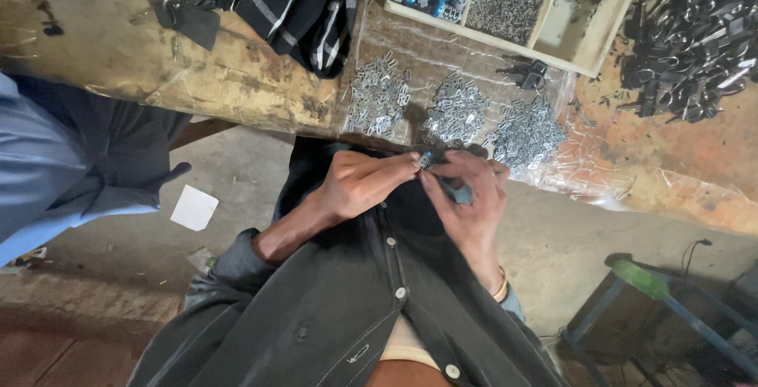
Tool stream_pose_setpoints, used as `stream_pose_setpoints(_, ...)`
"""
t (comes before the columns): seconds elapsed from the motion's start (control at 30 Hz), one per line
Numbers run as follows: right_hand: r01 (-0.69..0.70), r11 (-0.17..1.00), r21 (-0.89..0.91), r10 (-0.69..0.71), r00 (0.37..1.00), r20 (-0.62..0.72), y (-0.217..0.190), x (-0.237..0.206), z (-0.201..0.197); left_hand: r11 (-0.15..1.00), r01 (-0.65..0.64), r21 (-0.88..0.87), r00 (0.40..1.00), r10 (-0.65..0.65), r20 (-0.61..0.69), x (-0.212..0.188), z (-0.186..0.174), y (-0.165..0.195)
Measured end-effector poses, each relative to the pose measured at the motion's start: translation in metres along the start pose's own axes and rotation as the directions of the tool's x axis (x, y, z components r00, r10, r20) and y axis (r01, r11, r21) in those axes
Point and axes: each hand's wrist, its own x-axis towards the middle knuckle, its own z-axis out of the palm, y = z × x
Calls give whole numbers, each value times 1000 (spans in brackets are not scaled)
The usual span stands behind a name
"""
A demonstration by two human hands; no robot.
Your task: The person sits at a workbench and assembles small key components by hand, picking blue plastic key heads and metal key blanks from a compartment tray and pressing them together one at a time. They occasionally reach into the tray to reposition or gather parts and place finished keys with the large piles of keys on the bench.
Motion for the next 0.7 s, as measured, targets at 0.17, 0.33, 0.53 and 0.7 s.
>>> stream_pose_setpoints(0.17, 88, 995, -53, -75, 975, 209, -3, 23, -25, 995, -52, -82, 997, 55, 46, 14, -9, 8)
stream_pose_setpoints(0.33, 131, 988, 78, -149, 937, 316, -6, 44, -39, 993, -103, -50, 980, 110, 166, 30, -19, 11)
stream_pose_setpoints(0.53, 152, 809, -568, -204, 979, -29, 14, 95, -60, 987, -17, -158, 1000, 17, 1, 38, -12, 15)
stream_pose_setpoints(0.7, 120, 920, -373, -173, 979, -110, 34, 100, -63, 822, 289, -490, 944, -331, 1, 35, -11, 22)
